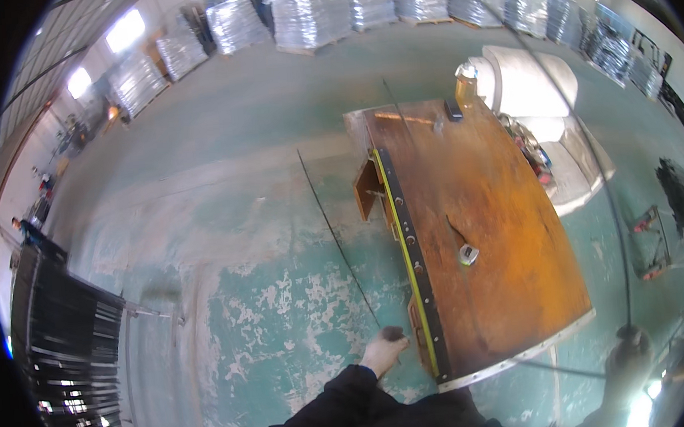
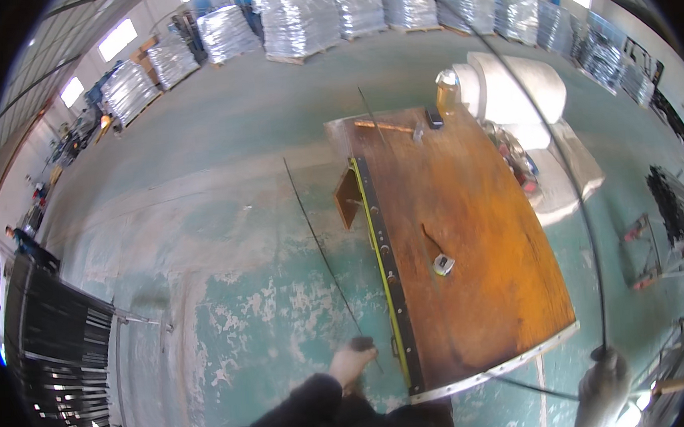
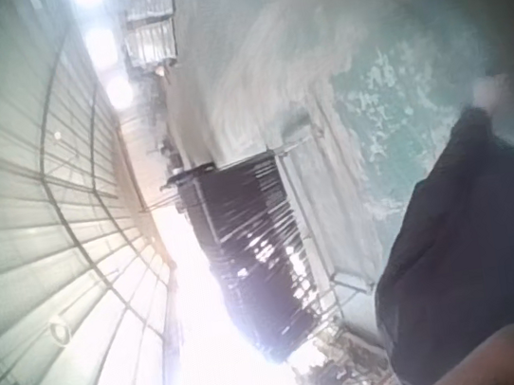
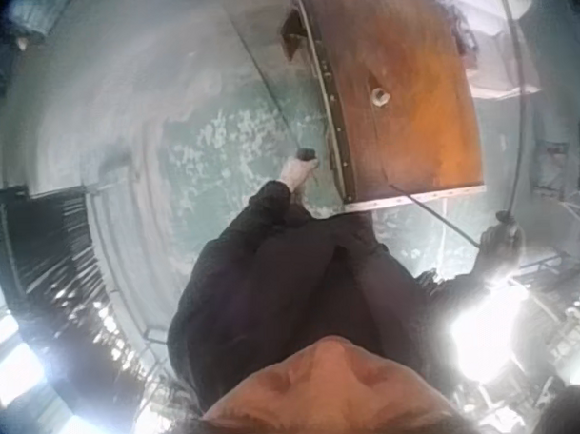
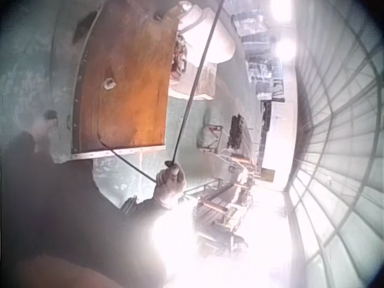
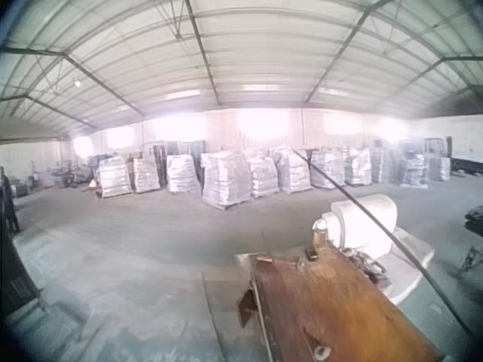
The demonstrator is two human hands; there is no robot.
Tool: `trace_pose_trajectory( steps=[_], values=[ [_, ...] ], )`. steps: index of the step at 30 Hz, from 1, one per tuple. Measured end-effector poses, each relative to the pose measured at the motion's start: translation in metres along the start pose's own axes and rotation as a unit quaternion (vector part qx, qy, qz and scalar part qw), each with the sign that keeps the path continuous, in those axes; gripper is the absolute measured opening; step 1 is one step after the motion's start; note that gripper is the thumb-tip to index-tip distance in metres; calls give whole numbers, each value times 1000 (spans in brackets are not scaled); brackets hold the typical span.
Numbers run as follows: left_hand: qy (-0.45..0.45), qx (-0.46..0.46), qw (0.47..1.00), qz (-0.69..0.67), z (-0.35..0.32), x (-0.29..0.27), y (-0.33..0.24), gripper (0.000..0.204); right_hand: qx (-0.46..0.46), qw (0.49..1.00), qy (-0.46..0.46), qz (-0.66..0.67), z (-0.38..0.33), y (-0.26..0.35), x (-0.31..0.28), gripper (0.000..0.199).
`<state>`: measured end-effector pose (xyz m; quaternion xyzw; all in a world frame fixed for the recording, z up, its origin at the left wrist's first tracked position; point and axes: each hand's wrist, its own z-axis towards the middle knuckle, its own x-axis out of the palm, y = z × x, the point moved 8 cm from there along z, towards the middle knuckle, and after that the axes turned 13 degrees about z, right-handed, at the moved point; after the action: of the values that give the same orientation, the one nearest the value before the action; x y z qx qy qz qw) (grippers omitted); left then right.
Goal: The person measures and bends long metal rods using a manual bending jig and a powered bending machine. They repeatedly pick up rods, align them in the jig, bend them, and then feed them into the machine to form U-shaped pieces, stacking the finished rods nearby.
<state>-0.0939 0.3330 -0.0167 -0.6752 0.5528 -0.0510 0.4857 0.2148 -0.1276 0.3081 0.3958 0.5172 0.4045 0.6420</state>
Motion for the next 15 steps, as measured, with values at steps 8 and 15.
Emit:
trace_pose_trajectory(
  steps=[8, 15],
  values=[
    [118, 95, 979, -134, 38, -117, -20, 58, -32, 960, 45, 273, -75, 93, 24, 43],
    [203, 107, 964, -131, 47, -218, -59, 50, 107, 824, 231, 506, -84, 87, 177, 38]
  ],
)
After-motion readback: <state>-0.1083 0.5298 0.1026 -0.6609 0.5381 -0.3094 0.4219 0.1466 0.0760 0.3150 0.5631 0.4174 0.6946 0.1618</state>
